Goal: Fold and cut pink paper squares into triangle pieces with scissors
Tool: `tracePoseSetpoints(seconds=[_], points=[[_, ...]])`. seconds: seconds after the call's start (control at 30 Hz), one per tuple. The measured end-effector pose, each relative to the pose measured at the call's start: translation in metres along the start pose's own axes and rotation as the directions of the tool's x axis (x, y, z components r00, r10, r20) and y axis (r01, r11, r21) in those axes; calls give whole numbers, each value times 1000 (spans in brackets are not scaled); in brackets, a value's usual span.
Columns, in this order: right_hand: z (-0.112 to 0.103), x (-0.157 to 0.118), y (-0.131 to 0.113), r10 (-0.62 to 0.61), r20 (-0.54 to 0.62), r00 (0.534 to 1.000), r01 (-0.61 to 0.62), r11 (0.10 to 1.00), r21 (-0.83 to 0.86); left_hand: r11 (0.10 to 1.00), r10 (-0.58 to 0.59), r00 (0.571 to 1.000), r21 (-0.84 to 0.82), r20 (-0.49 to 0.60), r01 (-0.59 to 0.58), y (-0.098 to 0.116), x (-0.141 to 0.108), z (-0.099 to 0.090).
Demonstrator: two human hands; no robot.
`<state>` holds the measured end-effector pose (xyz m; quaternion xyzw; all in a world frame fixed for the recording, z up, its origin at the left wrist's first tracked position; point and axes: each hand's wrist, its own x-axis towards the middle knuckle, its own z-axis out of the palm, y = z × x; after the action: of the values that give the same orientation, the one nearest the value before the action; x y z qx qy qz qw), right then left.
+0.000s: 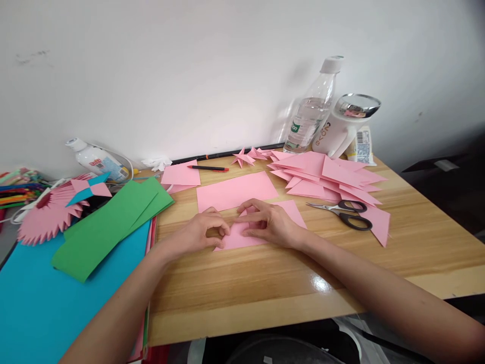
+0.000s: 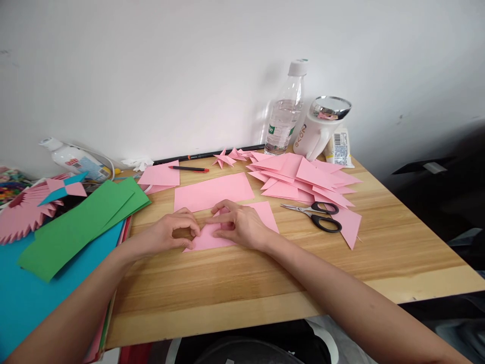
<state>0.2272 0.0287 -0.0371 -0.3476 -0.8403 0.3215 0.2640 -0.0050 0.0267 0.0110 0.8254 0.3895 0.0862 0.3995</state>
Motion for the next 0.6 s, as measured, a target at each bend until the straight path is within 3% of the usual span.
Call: tracePoseSetpoints(seconds=[0.6], points=[[1,0,1,-11,-14,1000,11,1000,0,999,-2,1000,34,21,1,1,0,1]])
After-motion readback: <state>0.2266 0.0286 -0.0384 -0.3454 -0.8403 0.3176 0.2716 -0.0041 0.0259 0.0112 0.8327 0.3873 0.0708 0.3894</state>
